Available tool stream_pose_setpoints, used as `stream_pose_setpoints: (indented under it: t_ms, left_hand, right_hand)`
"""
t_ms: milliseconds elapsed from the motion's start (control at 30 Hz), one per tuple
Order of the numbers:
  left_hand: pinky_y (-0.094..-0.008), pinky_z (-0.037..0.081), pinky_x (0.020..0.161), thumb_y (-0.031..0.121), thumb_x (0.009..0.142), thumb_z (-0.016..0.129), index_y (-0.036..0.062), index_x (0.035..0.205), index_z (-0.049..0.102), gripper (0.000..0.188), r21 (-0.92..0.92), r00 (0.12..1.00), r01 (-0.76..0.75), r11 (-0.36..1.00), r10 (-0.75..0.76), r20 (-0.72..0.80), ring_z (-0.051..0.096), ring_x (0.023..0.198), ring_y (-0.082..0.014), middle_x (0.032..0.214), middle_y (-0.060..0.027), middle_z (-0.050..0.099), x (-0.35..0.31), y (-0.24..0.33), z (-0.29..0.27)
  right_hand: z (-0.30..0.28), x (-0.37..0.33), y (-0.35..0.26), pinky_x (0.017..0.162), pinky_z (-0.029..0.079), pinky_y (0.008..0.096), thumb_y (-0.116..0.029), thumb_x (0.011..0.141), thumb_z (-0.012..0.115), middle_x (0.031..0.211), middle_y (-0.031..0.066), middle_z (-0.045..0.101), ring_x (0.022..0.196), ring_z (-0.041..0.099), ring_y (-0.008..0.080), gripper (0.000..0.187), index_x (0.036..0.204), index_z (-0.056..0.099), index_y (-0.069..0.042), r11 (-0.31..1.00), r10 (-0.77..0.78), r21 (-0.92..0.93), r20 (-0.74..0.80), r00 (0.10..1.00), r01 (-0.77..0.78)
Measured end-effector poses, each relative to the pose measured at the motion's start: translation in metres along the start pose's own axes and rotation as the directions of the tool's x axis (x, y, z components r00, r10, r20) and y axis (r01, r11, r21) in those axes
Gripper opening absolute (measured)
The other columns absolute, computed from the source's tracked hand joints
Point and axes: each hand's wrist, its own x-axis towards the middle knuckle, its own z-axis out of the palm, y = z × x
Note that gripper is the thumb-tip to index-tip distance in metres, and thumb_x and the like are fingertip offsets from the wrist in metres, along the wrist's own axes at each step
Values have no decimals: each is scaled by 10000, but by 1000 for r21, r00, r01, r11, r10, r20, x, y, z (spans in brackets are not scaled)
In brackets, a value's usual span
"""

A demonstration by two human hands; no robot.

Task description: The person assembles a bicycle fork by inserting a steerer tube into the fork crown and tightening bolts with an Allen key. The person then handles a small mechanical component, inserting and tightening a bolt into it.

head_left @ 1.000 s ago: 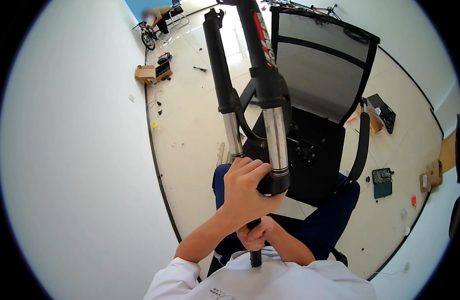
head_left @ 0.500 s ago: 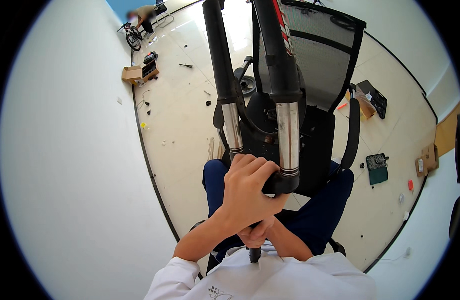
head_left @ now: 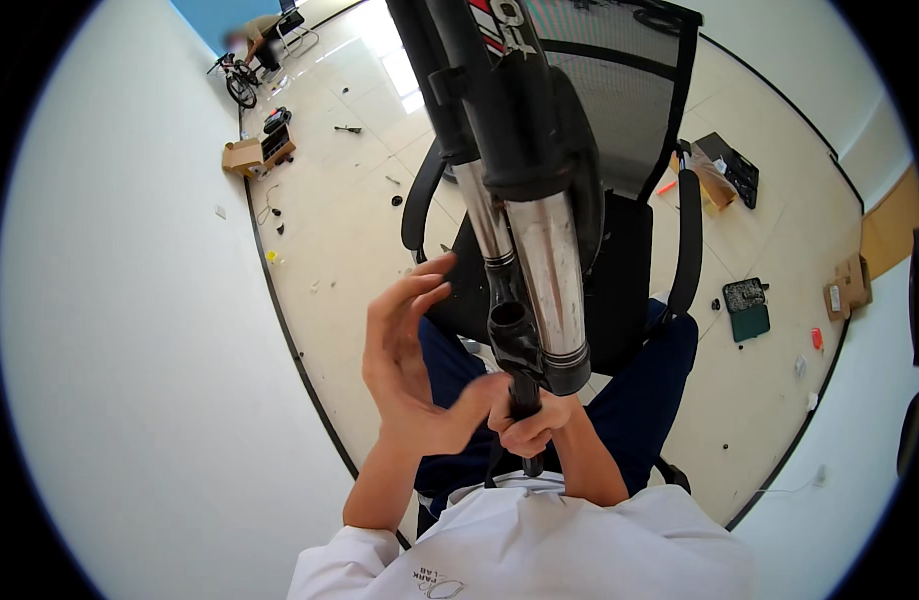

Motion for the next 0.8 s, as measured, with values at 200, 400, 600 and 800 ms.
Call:
stream_pose_setpoints:
  t_ms: [200,400,600,800]
  left_hand:
    - [-357,454,900,132,693,762,-15,1202,564,565,17,968,251,968,-251,7,582,1061,-225,1140,-113,593,-56,-27,0]
    - [-327,466,895,211,767,775,-7,1092,633,417,35,826,518,855,-510,238,622,931,-176,973,-81,668,-56,-32,6]
    - [-343,533,875,86,815,740,-41,1026,602,282,-66,668,724,687,-674,315,671,884,-202,891,-103,659,-29,-53,4]
    - [-358,532,838,178,866,712,35,876,542,222,-330,603,798,504,-677,423,601,679,-180,689,-58,555,-26,-97,4]
  right_hand:
    - [1,4,7,325,266,259,-35,887,616,435,27,396,322,357,107,408,585,348,-93,999,-34,37,-27,999,35]
    - [-6,10,13,329,299,288,-18,834,625,460,45,428,335,413,145,268,636,445,-36,991,-131,-46,-231,964,124]
    - [-12,20,14,333,297,289,-41,845,656,463,27,399,332,405,137,201,761,473,-34,980,-171,-184,-617,768,70]
    - [-31,16,19,331,310,295,-23,879,635,423,3,364,308,378,136,305,664,432,-101,974,-167,-225,-623,764,29]
